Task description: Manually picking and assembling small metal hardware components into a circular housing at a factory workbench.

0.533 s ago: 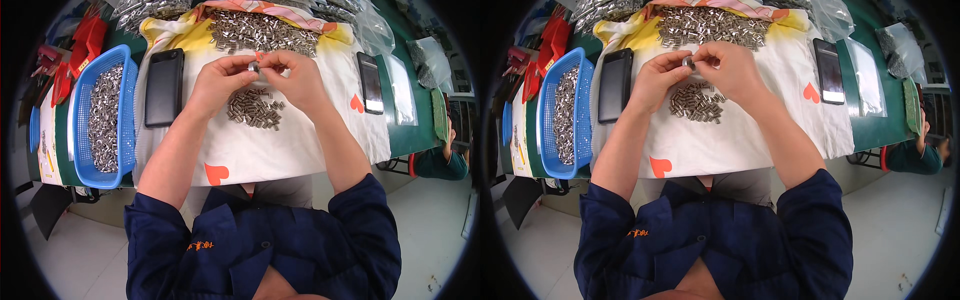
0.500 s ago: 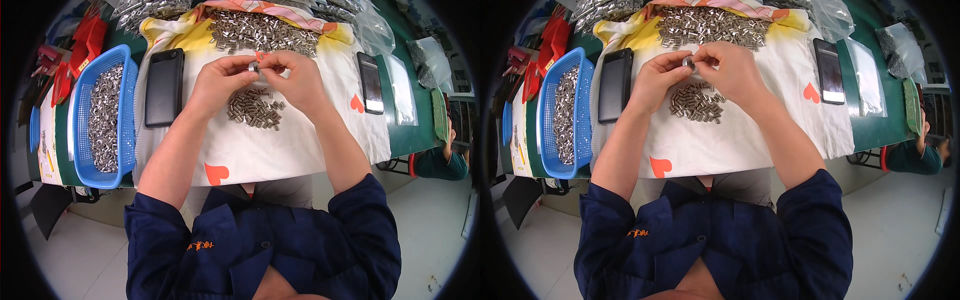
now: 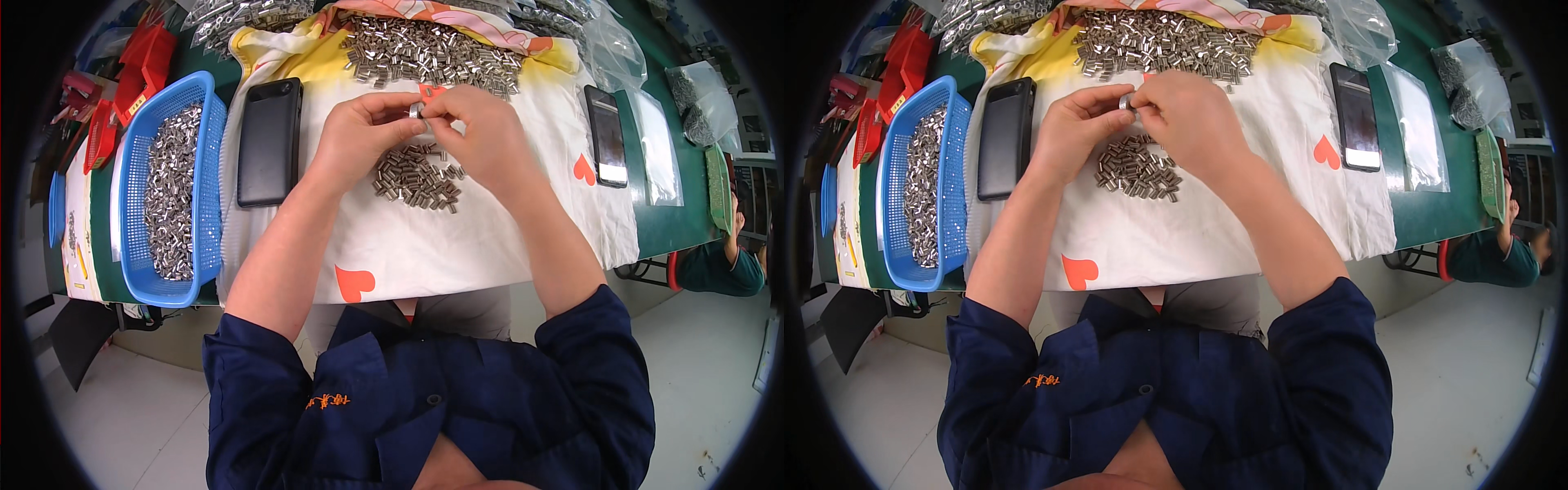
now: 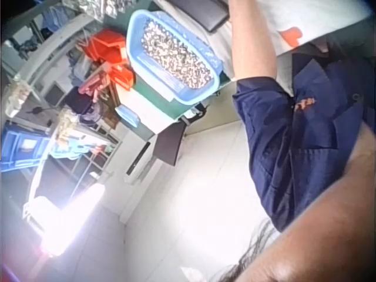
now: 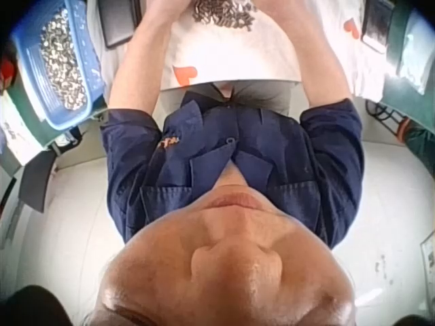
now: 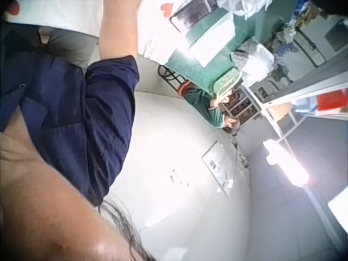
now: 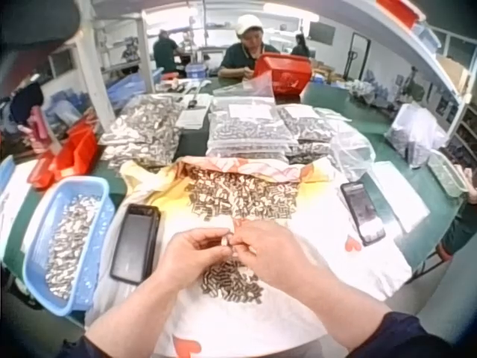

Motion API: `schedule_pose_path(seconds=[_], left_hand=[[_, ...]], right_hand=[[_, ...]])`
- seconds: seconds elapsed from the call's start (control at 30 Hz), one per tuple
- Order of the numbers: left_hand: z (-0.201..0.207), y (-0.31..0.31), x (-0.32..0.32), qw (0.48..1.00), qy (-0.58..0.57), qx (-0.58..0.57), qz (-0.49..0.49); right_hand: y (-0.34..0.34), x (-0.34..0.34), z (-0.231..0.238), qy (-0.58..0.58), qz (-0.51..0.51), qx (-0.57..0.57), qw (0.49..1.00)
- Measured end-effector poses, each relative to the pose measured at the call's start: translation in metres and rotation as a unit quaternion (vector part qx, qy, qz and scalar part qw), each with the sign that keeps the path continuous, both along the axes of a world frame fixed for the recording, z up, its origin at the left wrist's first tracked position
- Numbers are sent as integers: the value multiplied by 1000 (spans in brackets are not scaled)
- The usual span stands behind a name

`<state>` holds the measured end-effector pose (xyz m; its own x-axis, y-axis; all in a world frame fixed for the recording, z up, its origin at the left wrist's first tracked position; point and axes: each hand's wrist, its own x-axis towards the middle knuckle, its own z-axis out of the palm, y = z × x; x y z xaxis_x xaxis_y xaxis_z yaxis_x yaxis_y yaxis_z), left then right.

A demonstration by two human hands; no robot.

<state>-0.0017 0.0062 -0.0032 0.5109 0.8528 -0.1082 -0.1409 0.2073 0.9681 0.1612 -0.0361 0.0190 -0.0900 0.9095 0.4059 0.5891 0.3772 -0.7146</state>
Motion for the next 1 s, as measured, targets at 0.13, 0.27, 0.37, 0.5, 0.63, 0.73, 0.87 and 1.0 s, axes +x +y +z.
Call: schedule_pose_path(seconds=[0.13,0.27,0.37,0.5,0.63,0.73,0.87,1.0], left_hand=[[0,0,1,1000,15,13,9],[-1,1,0,1000,0,-4,-15],[0,0,2,1000,23,-5,-20],[-1,1,-1,999,37,0,-17],[2,1,-1,1000,15,-10,-17],[2,2,0,1000,6,-10,6],[7,-1,-1,999,19,-21,16],[5,-2,0,999,15,-14,44]], right_hand=[[1,-1,-2,-82,-15,44,995],[5,14,3,47,43,-145,987],[5,13,3,76,34,-189,978],[5,10,4,96,37,-215,971],[4,7,5,70,10,-173,982],[4,5,1,90,-1,-160,983],[0,-2,0,41,-29,-66,997],[1,-2,-2,50,-22,-50,997]])
